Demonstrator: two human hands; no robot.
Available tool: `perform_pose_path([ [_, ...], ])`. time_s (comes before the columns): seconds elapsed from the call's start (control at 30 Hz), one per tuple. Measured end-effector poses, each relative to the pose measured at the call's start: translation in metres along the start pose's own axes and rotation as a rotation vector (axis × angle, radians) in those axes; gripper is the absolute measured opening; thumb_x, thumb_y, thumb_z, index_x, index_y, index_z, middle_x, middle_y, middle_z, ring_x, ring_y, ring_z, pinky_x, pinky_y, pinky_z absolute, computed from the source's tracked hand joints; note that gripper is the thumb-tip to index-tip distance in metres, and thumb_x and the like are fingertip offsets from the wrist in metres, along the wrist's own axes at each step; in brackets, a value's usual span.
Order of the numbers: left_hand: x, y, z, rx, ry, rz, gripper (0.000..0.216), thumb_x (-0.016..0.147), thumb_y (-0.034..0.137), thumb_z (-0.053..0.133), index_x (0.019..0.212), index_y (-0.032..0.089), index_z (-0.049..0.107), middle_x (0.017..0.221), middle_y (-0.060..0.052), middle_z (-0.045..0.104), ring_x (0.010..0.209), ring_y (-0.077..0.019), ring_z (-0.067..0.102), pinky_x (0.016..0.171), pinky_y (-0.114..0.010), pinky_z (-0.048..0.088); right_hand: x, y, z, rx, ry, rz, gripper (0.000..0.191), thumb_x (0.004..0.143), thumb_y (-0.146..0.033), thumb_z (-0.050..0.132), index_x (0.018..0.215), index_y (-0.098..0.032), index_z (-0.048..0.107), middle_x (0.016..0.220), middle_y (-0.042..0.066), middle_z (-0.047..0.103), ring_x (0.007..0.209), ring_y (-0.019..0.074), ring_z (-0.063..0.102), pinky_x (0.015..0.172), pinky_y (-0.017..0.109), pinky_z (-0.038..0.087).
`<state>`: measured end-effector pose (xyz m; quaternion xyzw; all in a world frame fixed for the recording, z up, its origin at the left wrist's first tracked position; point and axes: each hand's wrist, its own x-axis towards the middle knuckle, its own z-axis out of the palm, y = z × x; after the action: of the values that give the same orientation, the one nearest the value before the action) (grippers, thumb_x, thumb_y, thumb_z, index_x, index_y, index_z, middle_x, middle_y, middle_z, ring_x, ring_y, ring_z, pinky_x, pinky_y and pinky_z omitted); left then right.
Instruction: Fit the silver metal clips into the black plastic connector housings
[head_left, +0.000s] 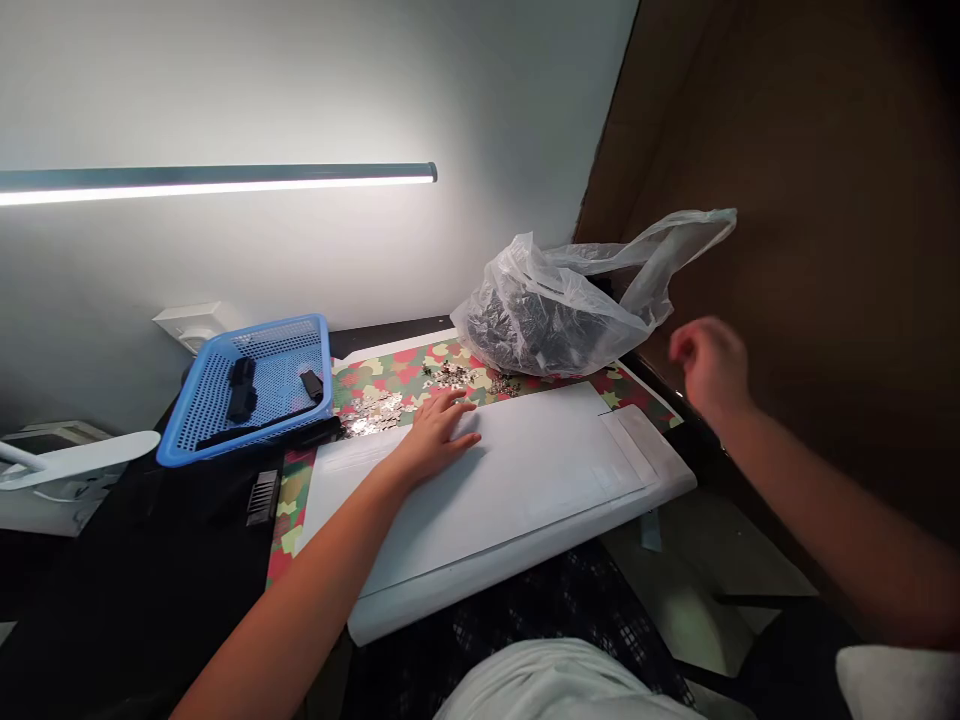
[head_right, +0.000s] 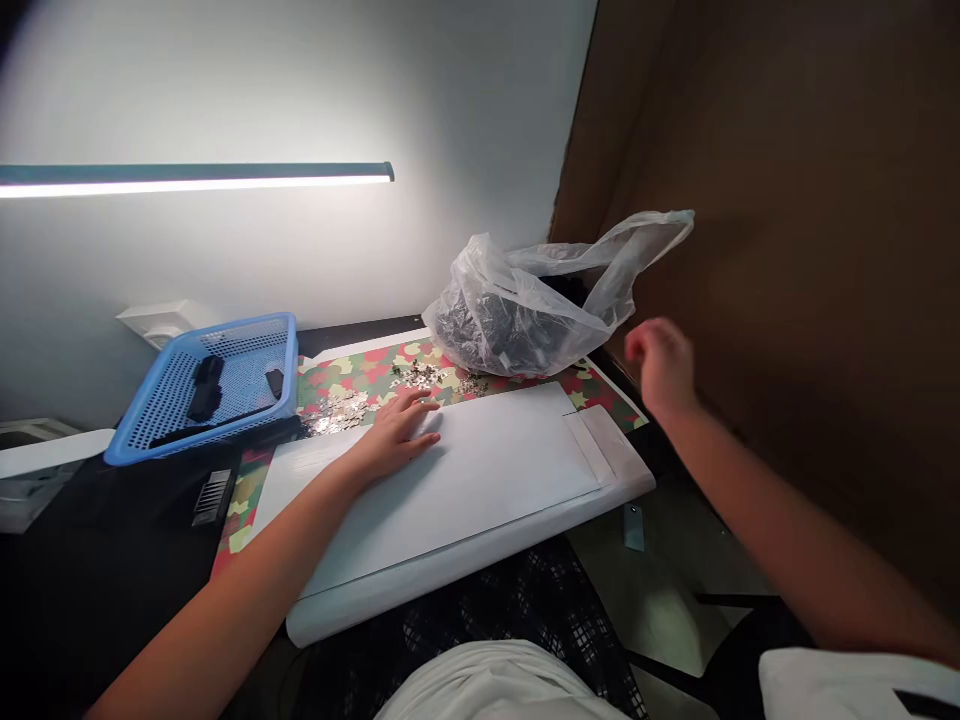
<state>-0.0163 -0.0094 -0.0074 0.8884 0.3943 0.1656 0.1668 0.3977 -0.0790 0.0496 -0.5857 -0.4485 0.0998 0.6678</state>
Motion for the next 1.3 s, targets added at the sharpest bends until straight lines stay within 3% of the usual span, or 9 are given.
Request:
perform_pose_path([
  [0.07, 0.000, 0.000, 0.001, 0.007, -0.002, 0.000, 0.041, 0.088, 0.045, 0.062, 0.126, 0.029, 0.061, 0.148, -0.009, 0.049, 0.138, -0.0350, 0.044, 0.115, -0.060, 0.032, -0.040, 0.010, 0.011, -0.145, -0.613, -0.040, 0.020, 0.088, -0.028, 0.054, 0.073, -0.020, 0.065, 0.075, 0.003, 0.067, 0.070, 0.0159, 0.062, 0.067, 0.029, 0.048],
  [0.1, 0.000, 0.000, 0.001, 0.014, -0.004, -0.003, 0.042, 0.088, 0.044, 0.062, 0.126, 0.029, 0.061, 0.148, -0.009, 0.049, 0.138, -0.0350, 0.044, 0.115, -0.060, 0.033, -0.051, 0.015, 0.021, -0.226, -0.796, -0.054, 0.019, 0.088, -0.030, 0.055, 0.082, -0.022, 0.071, 0.085, 0.004, 0.072, 0.079, 0.0187, 0.066, 0.073, 0.031, 0.051],
  [0.17, 0.000, 0.000, 0.000, 0.025, -0.008, -0.008, 0.041, 0.088, 0.044, 0.062, 0.126, 0.028, 0.060, 0.147, -0.010, 0.049, 0.138, -0.0349, 0.044, 0.115, -0.061, 0.033, -0.057, 0.024, 0.047, -0.366, -0.896, -0.112, 0.022, 0.088, -0.027, 0.055, 0.095, -0.022, 0.075, 0.101, 0.006, 0.076, 0.095, 0.0233, 0.070, 0.084, 0.036, 0.053],
  [0.27, 0.000, -0.001, -0.001, 0.030, 0.002, 0.003, 0.039, 0.089, 0.044, 0.060, 0.125, 0.027, 0.061, 0.146, -0.010, 0.050, 0.138, -0.0340, 0.044, 0.114, -0.060, 0.034, -0.029, 0.036, 0.087, -0.477, -0.908, -0.235, 0.033, 0.085, -0.013, 0.052, 0.106, -0.021, 0.076, 0.118, 0.007, 0.074, 0.112, 0.0252, 0.067, 0.102, 0.040, 0.050],
  [0.4, 0.001, -0.003, -0.001, 0.016, 0.014, 0.013, 0.039, 0.090, 0.045, 0.060, 0.125, 0.027, 0.061, 0.145, -0.010, 0.050, 0.137, -0.0330, 0.046, 0.114, -0.058, 0.036, 0.024, 0.048, 0.117, -0.503, -0.835, -0.406, 0.050, 0.075, 0.002, 0.044, 0.109, -0.018, 0.076, 0.122, 0.007, 0.073, 0.119, 0.0239, 0.064, 0.108, 0.040, 0.047],
  [0.53, 0.002, -0.002, -0.001, -0.003, -0.020, 0.011, 0.041, 0.089, 0.045, 0.061, 0.125, 0.027, 0.061, 0.146, -0.010, 0.049, 0.139, -0.0339, 0.044, 0.115, -0.058, 0.035, 0.041, 0.057, 0.119, -0.584, -0.894, -0.573, 0.041, 0.073, 0.000, 0.047, 0.092, -0.017, 0.079, 0.127, 0.007, 0.070, 0.120, 0.0251, 0.062, 0.106, 0.039, 0.048],
  [0.67, 0.002, -0.001, -0.001, -0.016, -0.040, 0.007, 0.043, 0.088, 0.045, 0.062, 0.127, 0.027, 0.060, 0.148, -0.010, 0.048, 0.139, -0.0338, 0.043, 0.116, -0.058, 0.034, 0.027, 0.067, 0.110, -0.771, -0.920, -0.753, 0.026, 0.082, -0.014, 0.058, 0.093, -0.020, 0.080, 0.150, 0.005, 0.052, 0.143, 0.0341, 0.038, 0.119, 0.054, 0.032],
  [0.8, 0.001, 0.000, -0.001, -0.023, -0.044, 0.016, 0.043, 0.087, 0.046, 0.063, 0.126, 0.027, 0.060, 0.147, -0.010, 0.049, 0.138, -0.0342, 0.044, 0.116, -0.058, 0.035, 0.016, 0.073, 0.108, -0.883, -0.868, -0.715, 0.021, 0.087, -0.028, 0.062, 0.096, -0.025, 0.081, 0.152, 0.003, 0.048, 0.147, 0.0383, 0.027, 0.118, 0.065, 0.027],
  [1.3, -0.008, 0.007, 0.006, -0.068, -0.085, -0.017, 0.046, 0.085, 0.044, 0.068, 0.126, 0.024, 0.061, 0.152, -0.013, 0.044, 0.142, -0.0348, 0.041, 0.117, -0.057, 0.033, -0.014, 0.073, 0.124, -0.947, -0.729, -0.608, 0.018, 0.083, -0.028, 0.065, 0.081, -0.020, 0.082, 0.129, 0.013, 0.062, 0.127, 0.0354, 0.044, 0.111, 0.055, 0.035],
])
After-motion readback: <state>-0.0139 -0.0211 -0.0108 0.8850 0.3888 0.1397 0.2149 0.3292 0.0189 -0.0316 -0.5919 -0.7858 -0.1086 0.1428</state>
